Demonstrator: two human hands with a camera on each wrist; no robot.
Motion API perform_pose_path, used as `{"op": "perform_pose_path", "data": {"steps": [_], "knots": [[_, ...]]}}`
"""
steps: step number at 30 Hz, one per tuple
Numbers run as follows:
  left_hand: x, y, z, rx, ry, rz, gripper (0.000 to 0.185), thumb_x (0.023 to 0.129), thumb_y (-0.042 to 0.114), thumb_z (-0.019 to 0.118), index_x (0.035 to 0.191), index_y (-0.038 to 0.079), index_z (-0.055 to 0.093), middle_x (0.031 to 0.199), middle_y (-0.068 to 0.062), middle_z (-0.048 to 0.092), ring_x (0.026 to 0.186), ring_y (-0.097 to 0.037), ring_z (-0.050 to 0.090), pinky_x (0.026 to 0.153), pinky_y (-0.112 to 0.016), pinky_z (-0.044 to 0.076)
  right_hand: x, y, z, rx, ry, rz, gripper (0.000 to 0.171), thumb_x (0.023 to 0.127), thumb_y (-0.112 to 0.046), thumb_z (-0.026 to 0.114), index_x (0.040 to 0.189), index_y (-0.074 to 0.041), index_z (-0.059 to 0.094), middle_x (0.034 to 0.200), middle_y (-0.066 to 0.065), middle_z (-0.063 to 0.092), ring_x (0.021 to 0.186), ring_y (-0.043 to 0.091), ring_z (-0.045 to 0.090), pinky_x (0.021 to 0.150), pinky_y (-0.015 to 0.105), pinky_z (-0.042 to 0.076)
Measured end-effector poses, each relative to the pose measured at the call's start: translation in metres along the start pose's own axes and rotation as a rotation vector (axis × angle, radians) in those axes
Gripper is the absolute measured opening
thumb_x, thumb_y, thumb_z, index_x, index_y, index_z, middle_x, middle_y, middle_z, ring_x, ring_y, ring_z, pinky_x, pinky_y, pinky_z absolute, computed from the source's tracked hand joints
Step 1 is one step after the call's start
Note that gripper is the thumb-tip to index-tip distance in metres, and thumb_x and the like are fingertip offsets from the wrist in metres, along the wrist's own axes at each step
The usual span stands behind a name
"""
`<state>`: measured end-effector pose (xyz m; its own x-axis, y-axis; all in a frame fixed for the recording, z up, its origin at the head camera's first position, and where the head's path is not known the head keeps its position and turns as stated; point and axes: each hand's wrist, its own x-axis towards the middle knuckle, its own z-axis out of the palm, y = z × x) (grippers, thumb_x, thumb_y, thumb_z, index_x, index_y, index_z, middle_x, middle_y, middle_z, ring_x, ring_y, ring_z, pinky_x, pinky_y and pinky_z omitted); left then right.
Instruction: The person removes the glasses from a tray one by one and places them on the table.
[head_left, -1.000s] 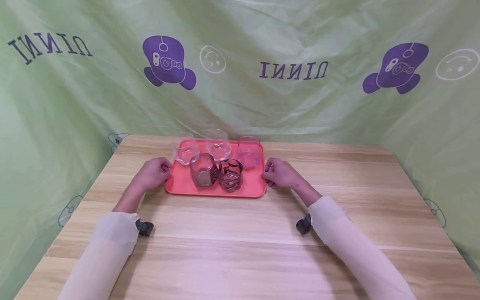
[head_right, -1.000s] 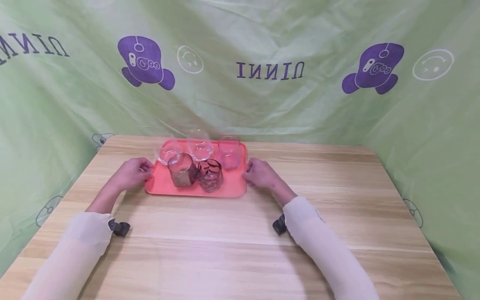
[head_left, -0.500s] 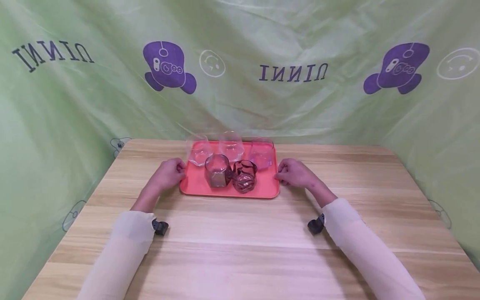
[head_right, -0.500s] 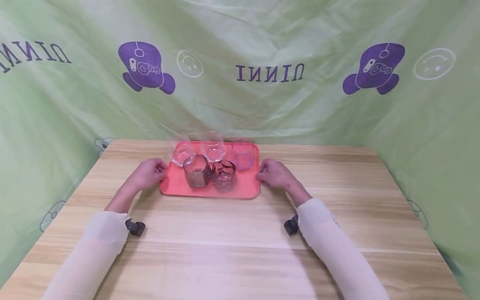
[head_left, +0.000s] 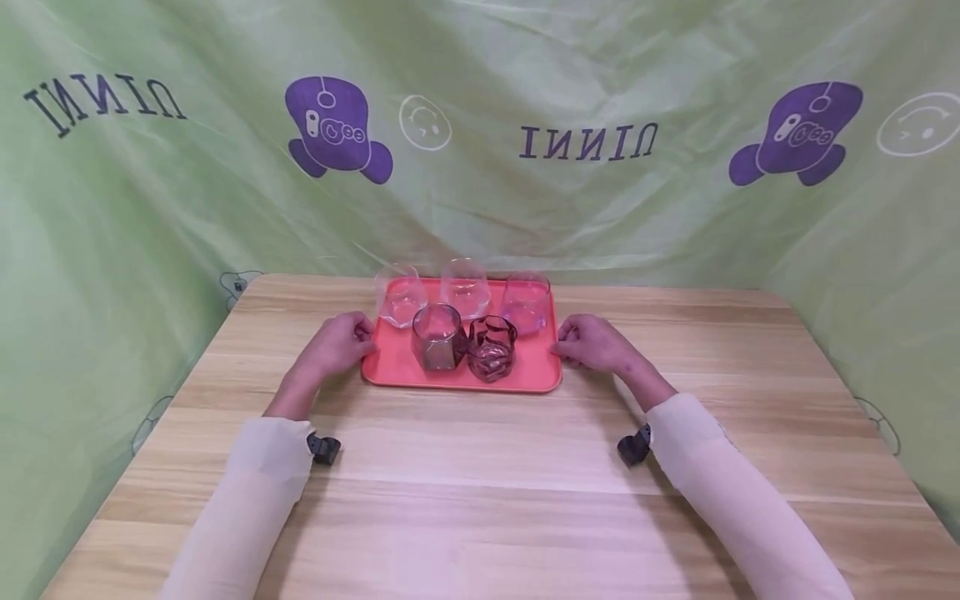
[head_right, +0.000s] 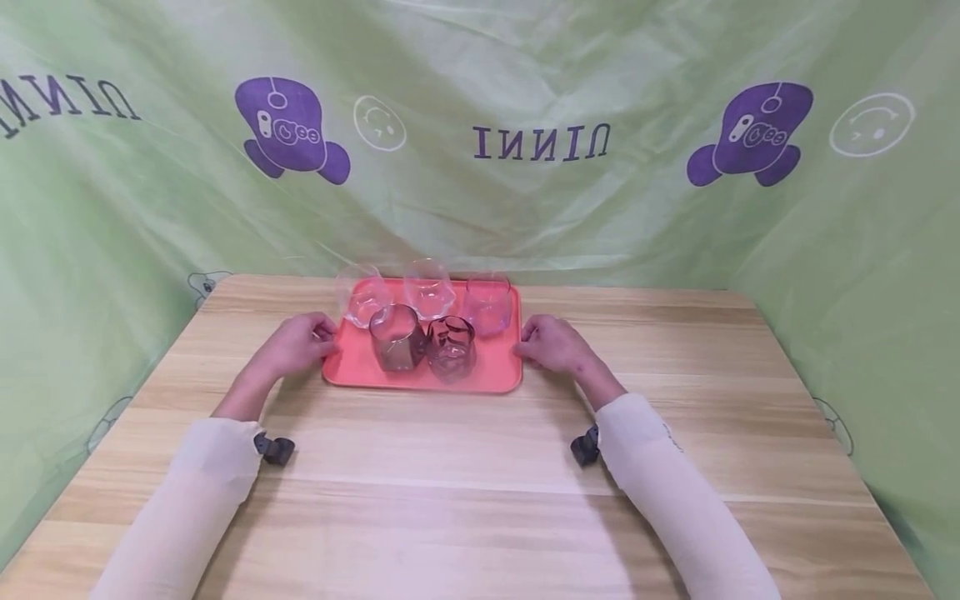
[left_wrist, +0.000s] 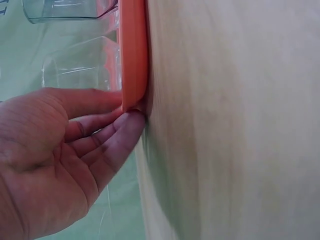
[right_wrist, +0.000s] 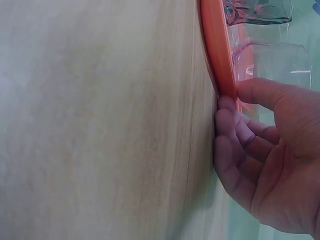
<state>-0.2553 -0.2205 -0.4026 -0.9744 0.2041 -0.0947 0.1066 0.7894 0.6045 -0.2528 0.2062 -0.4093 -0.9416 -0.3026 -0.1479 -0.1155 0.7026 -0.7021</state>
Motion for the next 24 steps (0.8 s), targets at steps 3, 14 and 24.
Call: {"op": "perform_pose_path", "data": {"steps": [3, 14, 24], "knots": [[-0.002, 0.002, -0.001, -0.022, -0.022, -0.012, 0.026, 0.096, 0.008, 0.071, 0.115, -0.007, 0.063, 0.101, -0.018, 0.065, 0.091, -0.03, 0.059, 0.081, -0.04, 0.052, -0.002, 0.001, -0.002, -0.034, 0.006, 0.007, 0.025, 0.096, -0.018, 0.074, 0.107, 0.003, 0.067, 0.08, 0.008, 0.066, 0.069, 0.017, 0.059, 0.063, 0.031, 0.049], [-0.007, 0.0, 0.002, -0.06, -0.116, 0.116, 0.069, 0.087, 0.028, 0.086, 0.139, -0.004, 0.055, 0.108, -0.018, 0.064, 0.096, -0.031, 0.056, 0.089, -0.045, 0.049, 0.002, -0.002, -0.005, 0.034, 0.107, -0.04, 0.057, 0.099, -0.018, 0.066, 0.146, 0.006, 0.045, 0.131, 0.025, 0.059, 0.115, 0.039, 0.061, 0.096, 0.051, 0.052], [-0.017, -0.003, 0.005, -0.046, -0.154, 0.181, 0.097, 0.079, 0.036, 0.091, 0.153, 0.0, 0.04, 0.135, -0.017, 0.058, 0.117, -0.033, 0.055, 0.105, -0.051, 0.045, 0.009, -0.014, -0.003, 0.134, 0.207, -0.134, 0.065, 0.096, -0.015, 0.071, 0.151, 0.003, 0.042, 0.139, 0.025, 0.052, 0.117, 0.04, 0.059, 0.095, 0.05, 0.053]]}}
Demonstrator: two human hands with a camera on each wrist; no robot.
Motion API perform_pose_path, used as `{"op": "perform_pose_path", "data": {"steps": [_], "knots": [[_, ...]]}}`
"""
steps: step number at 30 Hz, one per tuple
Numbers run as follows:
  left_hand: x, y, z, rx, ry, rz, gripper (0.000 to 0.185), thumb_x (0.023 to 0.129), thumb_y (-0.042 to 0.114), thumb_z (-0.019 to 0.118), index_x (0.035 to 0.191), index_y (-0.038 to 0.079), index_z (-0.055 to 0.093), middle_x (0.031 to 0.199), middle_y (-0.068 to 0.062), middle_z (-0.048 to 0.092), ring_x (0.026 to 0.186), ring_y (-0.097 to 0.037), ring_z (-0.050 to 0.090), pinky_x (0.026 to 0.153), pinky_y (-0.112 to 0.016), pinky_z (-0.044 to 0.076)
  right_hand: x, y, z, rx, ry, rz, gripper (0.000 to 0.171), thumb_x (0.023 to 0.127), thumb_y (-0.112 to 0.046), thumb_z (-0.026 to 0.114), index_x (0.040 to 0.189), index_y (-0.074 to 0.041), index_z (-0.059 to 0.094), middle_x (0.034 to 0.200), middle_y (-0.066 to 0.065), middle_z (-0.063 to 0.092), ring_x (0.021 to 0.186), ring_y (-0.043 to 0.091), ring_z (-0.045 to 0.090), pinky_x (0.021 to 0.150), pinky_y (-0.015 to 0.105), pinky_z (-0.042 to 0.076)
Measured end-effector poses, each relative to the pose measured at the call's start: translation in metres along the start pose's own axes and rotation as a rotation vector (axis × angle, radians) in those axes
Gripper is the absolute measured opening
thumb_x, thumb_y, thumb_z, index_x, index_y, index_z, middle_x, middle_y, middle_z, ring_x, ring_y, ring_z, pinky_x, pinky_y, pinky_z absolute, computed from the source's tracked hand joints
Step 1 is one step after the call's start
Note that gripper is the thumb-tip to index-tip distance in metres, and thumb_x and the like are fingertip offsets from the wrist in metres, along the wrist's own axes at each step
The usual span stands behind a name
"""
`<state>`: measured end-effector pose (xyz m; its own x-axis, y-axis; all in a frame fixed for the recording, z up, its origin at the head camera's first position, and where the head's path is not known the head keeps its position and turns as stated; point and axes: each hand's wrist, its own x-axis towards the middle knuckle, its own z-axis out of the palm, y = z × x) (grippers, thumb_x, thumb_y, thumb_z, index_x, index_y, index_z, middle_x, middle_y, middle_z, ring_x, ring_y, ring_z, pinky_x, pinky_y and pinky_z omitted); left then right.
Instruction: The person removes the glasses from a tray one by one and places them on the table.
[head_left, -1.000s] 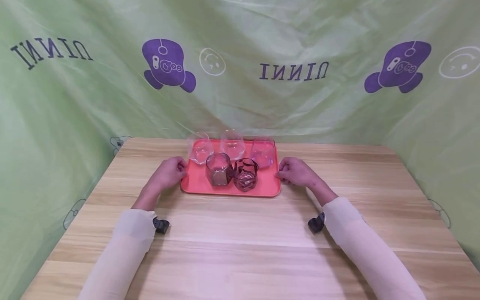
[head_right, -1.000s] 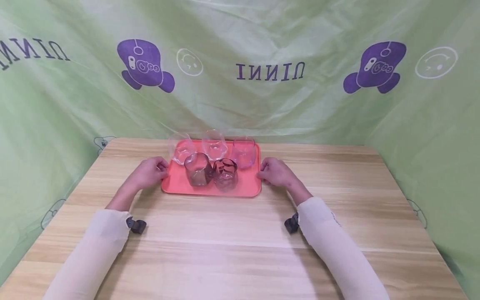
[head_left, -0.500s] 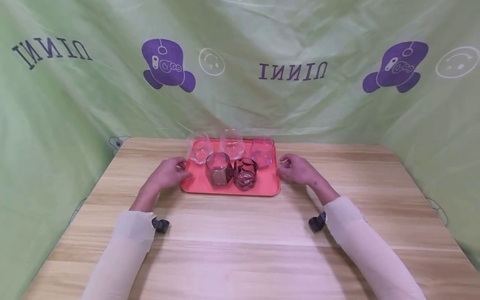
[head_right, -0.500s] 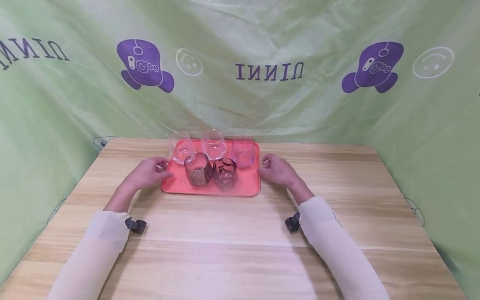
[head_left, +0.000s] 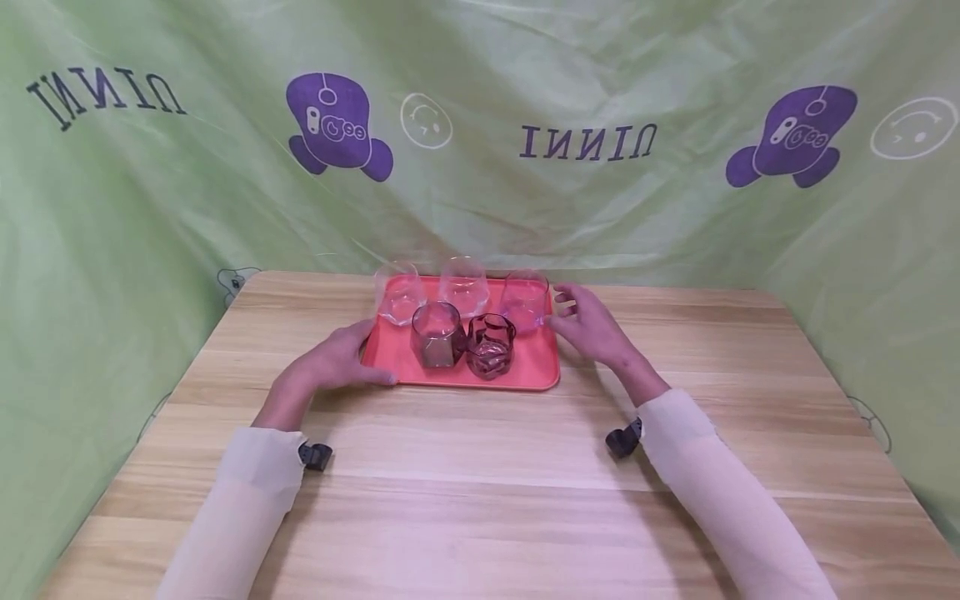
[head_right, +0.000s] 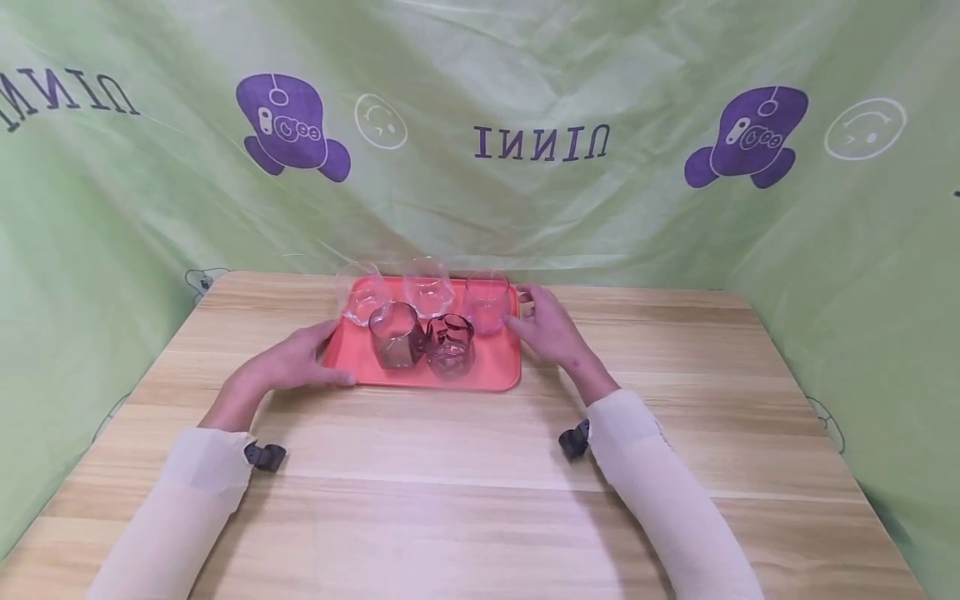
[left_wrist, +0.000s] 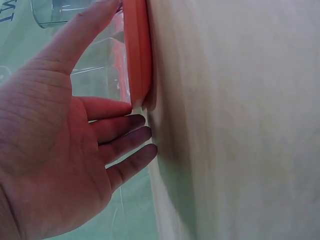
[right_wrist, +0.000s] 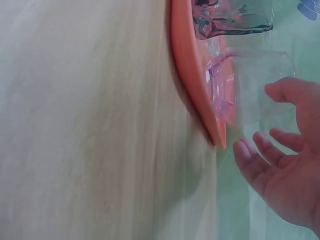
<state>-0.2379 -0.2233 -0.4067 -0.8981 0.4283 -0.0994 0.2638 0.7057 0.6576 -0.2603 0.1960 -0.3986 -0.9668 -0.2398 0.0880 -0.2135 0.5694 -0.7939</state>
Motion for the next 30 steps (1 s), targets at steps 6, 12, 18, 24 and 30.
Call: {"op": "perform_pose_path", "data": {"steps": [6, 12, 18, 24, 30], "knots": [[0.0, 0.002, 0.001, 0.004, 0.005, 0.02, 0.097, 0.078, 0.034, 0.092, 0.153, 0.001, 0.04, 0.131, -0.016, 0.06, 0.112, -0.031, 0.056, 0.101, -0.05, 0.046, 0.004, -0.006, 0.002, 0.031, 0.01, -0.051, 0.07, 0.095, -0.012, 0.074, 0.154, -0.003, 0.039, 0.149, 0.023, 0.046, 0.129, 0.044, 0.051, 0.101, 0.053, 0.049], [-0.002, 0.003, 0.002, -0.004, 0.01, -0.005, 0.094, 0.078, 0.031, 0.093, 0.152, 0.001, 0.043, 0.125, -0.014, 0.062, 0.107, -0.03, 0.056, 0.096, -0.047, 0.048, 0.009, -0.006, 0.009, 0.083, -0.003, -0.071, 0.075, 0.093, -0.01, 0.076, 0.156, -0.007, 0.036, 0.151, 0.021, 0.045, 0.133, 0.044, 0.047, 0.102, 0.056, 0.048], [-0.002, 0.002, 0.003, -0.012, 0.01, -0.016, 0.091, 0.077, 0.03, 0.093, 0.149, 0.0, 0.045, 0.122, -0.015, 0.062, 0.104, -0.031, 0.056, 0.094, -0.045, 0.049, 0.011, -0.007, 0.015, 0.098, -0.006, -0.037, 0.082, 0.092, -0.013, 0.079, 0.159, -0.013, 0.032, 0.153, 0.017, 0.044, 0.137, 0.04, 0.045, 0.102, 0.054, 0.049], [-0.001, 0.001, 0.003, -0.021, 0.013, -0.01, 0.088, 0.077, 0.03, 0.093, 0.147, 0.002, 0.048, 0.122, -0.013, 0.063, 0.105, -0.029, 0.057, 0.095, -0.046, 0.049, 0.014, -0.007, 0.017, 0.066, -0.006, -0.016, 0.084, 0.092, -0.017, 0.08, 0.16, -0.014, 0.03, 0.152, 0.016, 0.045, 0.137, 0.038, 0.045, 0.105, 0.056, 0.045], [-0.002, 0.002, 0.002, -0.009, 0.02, -0.013, 0.089, 0.076, 0.032, 0.093, 0.146, 0.001, 0.048, 0.122, -0.013, 0.063, 0.105, -0.03, 0.057, 0.095, -0.046, 0.049, 0.016, -0.005, 0.018, 0.069, -0.01, -0.001, 0.086, 0.092, -0.02, 0.081, 0.16, -0.014, 0.029, 0.151, 0.017, 0.045, 0.137, 0.038, 0.044, 0.108, 0.056, 0.043]]}}
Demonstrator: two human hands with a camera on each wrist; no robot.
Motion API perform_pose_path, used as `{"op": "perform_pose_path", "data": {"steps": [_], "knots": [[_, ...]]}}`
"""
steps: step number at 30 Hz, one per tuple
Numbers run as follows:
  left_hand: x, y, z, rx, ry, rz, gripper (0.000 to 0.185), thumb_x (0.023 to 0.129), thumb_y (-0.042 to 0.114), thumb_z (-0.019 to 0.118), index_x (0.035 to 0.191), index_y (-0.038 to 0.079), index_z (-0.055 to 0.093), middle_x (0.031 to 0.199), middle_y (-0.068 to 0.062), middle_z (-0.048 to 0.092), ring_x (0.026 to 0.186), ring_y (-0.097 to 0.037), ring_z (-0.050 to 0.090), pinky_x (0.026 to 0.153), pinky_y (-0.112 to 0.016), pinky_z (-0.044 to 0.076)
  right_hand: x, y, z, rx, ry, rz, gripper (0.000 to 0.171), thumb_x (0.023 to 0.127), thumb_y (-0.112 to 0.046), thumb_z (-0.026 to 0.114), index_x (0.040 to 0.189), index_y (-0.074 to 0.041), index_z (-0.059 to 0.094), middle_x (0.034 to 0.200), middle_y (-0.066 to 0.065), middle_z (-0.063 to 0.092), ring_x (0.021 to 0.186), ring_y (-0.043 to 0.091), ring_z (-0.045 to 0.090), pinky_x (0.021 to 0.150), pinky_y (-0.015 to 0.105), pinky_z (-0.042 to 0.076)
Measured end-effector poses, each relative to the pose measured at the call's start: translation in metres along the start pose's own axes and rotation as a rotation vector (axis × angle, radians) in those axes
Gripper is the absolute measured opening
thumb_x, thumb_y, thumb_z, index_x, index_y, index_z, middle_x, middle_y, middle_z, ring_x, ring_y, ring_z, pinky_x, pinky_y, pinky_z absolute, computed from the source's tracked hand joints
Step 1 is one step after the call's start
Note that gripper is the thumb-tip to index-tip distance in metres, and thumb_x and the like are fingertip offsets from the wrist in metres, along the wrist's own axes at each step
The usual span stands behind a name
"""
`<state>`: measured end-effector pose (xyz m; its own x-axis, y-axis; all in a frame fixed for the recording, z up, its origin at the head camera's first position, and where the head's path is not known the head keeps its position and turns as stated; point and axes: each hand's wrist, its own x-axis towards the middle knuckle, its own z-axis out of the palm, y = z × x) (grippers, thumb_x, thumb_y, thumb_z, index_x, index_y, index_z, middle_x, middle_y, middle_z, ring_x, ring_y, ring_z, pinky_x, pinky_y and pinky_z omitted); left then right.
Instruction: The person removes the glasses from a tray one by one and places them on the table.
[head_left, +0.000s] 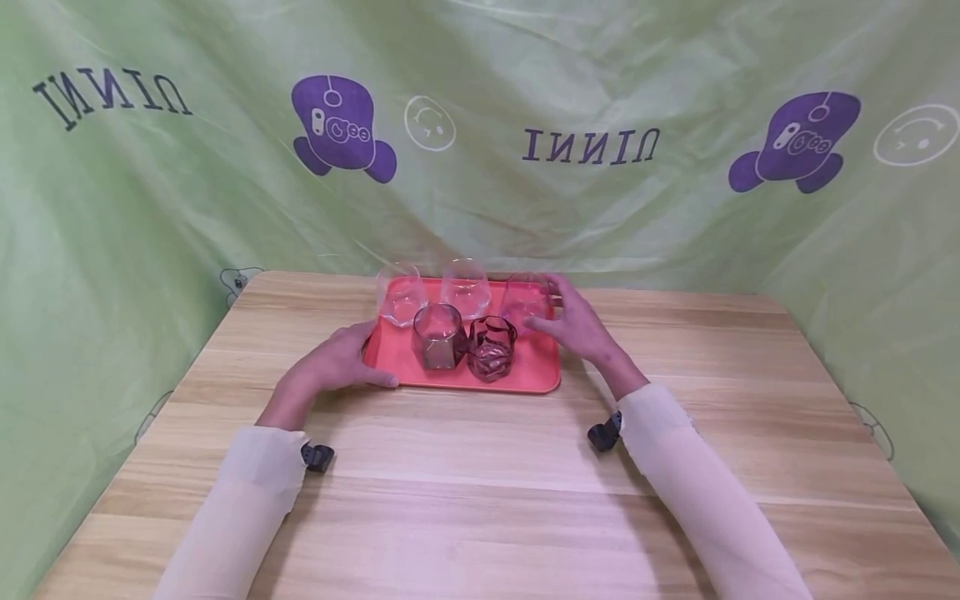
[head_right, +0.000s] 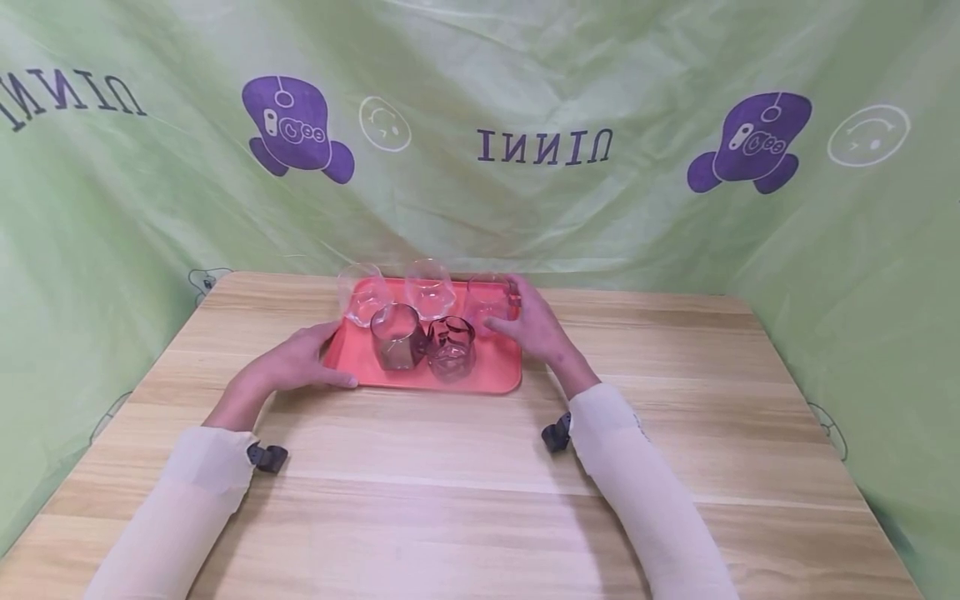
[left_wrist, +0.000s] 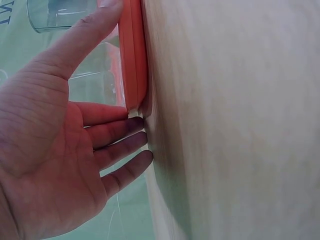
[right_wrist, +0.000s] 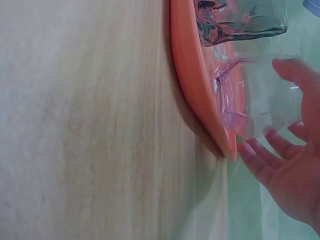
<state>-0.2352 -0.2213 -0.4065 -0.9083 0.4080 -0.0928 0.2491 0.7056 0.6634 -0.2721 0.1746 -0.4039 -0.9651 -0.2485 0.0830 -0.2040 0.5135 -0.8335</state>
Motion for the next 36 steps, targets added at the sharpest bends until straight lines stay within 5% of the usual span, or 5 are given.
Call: {"op": "perform_pose_path", "data": {"steps": [24, 36], "knots": [[0.001, -0.002, 0.0, 0.001, 0.002, -0.005, 0.09, 0.075, 0.035, 0.094, 0.146, 0.003, 0.048, 0.125, -0.013, 0.062, 0.108, -0.03, 0.056, 0.097, -0.048, 0.049, 0.004, 0.002, 0.011, -0.004, 0.059, -0.013, 0.082, 0.09, -0.02, 0.082, 0.156, -0.009, 0.036, 0.143, 0.018, 0.05, 0.132, 0.038, 0.049, 0.109, 0.051, 0.043], [0.0, -0.002, 0.001, -0.003, 0.003, 0.004, 0.089, 0.076, 0.033, 0.093, 0.146, 0.003, 0.048, 0.124, -0.013, 0.061, 0.108, -0.03, 0.056, 0.096, -0.047, 0.049, 0.005, 0.001, 0.015, -0.06, 0.14, -0.025, 0.078, 0.085, -0.017, 0.082, 0.149, -0.001, 0.041, 0.134, 0.021, 0.053, 0.115, 0.035, 0.056, 0.097, 0.046, 0.051]]}}
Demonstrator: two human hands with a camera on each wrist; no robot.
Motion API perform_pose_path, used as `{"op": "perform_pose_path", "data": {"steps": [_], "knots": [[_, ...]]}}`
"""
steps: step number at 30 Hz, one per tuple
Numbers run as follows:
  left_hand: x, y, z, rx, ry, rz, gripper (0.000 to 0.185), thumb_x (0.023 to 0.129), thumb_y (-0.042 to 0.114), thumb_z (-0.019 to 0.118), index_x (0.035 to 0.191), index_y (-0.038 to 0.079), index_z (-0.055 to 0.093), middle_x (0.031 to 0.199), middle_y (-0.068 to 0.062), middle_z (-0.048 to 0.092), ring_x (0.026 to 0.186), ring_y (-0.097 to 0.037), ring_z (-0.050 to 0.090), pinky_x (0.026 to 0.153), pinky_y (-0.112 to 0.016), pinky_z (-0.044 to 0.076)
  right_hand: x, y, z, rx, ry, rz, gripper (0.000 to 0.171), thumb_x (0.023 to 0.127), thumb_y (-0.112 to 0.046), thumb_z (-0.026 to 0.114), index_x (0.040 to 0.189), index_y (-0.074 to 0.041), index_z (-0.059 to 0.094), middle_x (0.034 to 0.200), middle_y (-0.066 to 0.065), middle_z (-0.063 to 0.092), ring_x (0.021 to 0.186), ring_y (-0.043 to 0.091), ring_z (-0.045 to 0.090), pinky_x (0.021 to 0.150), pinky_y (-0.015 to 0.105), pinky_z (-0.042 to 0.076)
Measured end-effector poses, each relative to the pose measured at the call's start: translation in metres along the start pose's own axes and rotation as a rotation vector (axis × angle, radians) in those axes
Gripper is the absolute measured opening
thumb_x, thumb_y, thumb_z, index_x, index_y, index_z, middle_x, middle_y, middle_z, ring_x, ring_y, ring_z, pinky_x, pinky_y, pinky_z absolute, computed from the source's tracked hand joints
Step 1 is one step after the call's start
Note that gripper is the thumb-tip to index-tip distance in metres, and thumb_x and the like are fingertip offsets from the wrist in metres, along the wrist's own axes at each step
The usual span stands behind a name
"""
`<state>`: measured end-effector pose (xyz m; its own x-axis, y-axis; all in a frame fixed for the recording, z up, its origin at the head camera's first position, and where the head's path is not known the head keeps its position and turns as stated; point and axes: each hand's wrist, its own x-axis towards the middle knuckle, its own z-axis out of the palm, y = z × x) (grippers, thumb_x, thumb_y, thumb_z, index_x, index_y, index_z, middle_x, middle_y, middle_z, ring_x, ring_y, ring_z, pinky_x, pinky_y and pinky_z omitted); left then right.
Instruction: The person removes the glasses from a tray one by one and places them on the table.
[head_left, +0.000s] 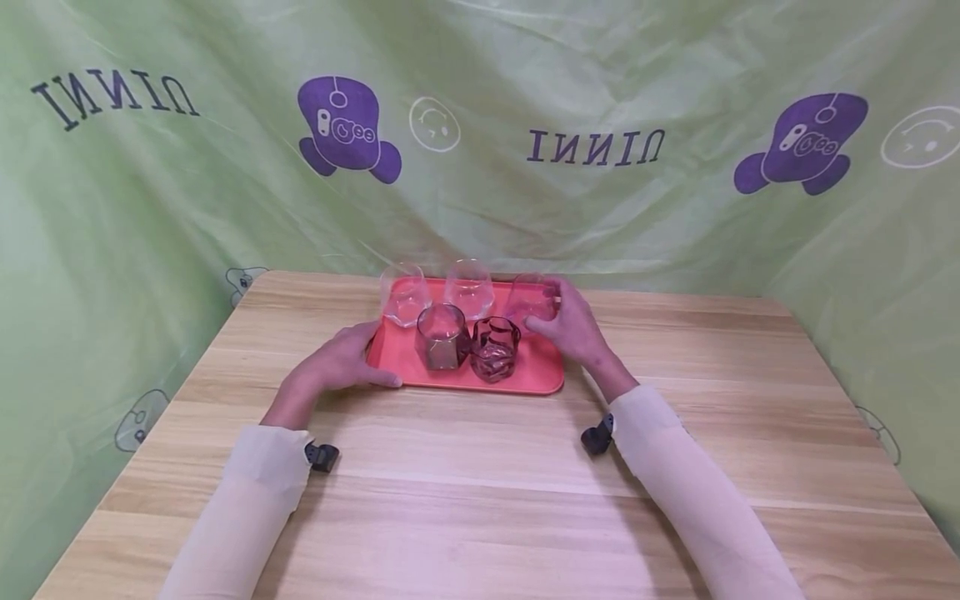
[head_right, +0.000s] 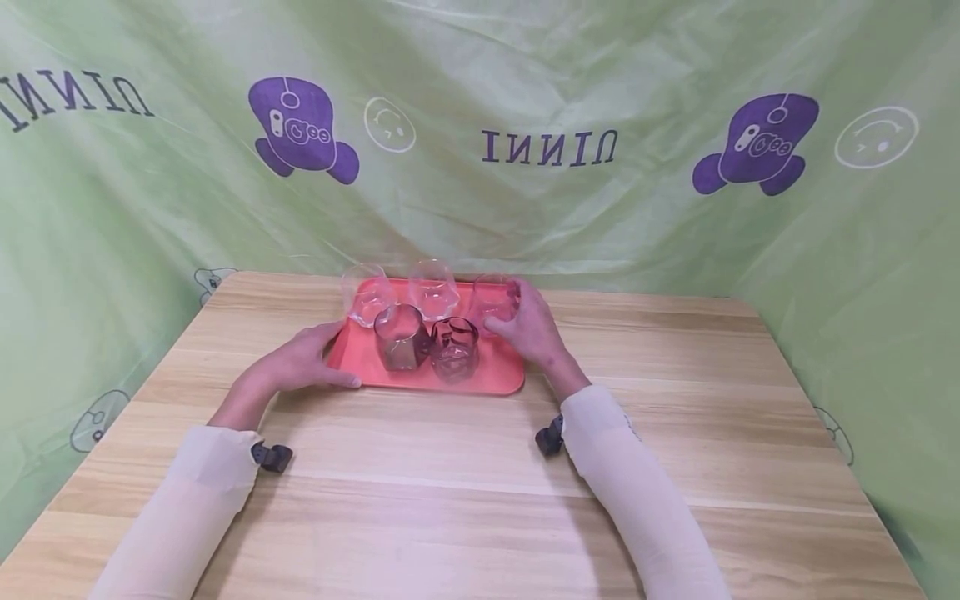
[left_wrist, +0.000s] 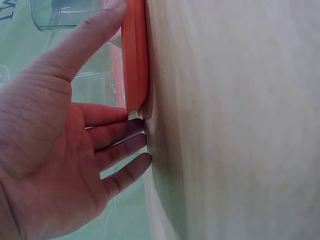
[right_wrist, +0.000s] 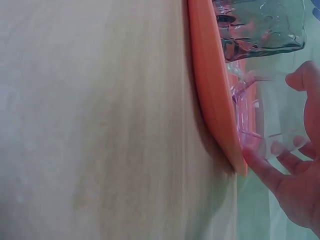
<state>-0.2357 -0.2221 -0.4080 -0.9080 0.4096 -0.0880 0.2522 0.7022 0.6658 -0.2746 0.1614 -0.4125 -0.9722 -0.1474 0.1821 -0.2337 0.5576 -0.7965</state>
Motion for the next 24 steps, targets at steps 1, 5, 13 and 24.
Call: {"op": "perform_pose_path", "data": {"steps": [1, 5, 13, 24], "knots": [[0.0, 0.0, 0.0, 0.002, -0.001, -0.003, 0.089, 0.076, 0.033, 0.093, 0.146, 0.003, 0.048, 0.125, -0.013, 0.061, 0.108, -0.03, 0.056, 0.096, -0.047, 0.049, 0.0, 0.0, 0.0, -0.009, 0.011, 0.001, 0.078, 0.085, -0.018, 0.081, 0.149, 0.0, 0.041, 0.133, 0.021, 0.054, 0.114, 0.034, 0.057, 0.096, 0.046, 0.052], [-0.001, 0.0, 0.0, 0.012, 0.002, -0.017, 0.093, 0.076, 0.034, 0.093, 0.149, 0.003, 0.045, 0.13, -0.014, 0.059, 0.112, -0.031, 0.055, 0.1, -0.05, 0.047, -0.002, 0.001, -0.001, -0.027, 0.045, 0.012, 0.076, 0.083, -0.018, 0.08, 0.147, 0.0, 0.043, 0.132, 0.02, 0.054, 0.112, 0.033, 0.057, 0.094, 0.046, 0.052], [-0.001, 0.0, 0.0, 0.031, 0.01, -0.001, 0.094, 0.076, 0.035, 0.093, 0.149, 0.002, 0.045, 0.131, -0.015, 0.059, 0.113, -0.032, 0.055, 0.1, -0.05, 0.046, -0.007, -0.001, -0.009, -0.025, 0.094, 0.027, 0.074, 0.081, -0.02, 0.079, 0.144, 0.001, 0.046, 0.126, 0.018, 0.056, 0.11, 0.032, 0.057, 0.093, 0.044, 0.052], [0.0, -0.002, 0.001, 0.041, 0.006, -0.005, 0.096, 0.076, 0.038, 0.092, 0.15, 0.002, 0.044, 0.133, -0.016, 0.059, 0.115, -0.032, 0.054, 0.101, -0.05, 0.046, -0.014, 0.006, -0.034, 0.023, 0.145, 0.046, 0.077, 0.079, -0.017, 0.081, 0.146, -0.001, 0.045, 0.133, 0.019, 0.057, 0.119, 0.035, 0.057, 0.098, 0.048, 0.051]]}}
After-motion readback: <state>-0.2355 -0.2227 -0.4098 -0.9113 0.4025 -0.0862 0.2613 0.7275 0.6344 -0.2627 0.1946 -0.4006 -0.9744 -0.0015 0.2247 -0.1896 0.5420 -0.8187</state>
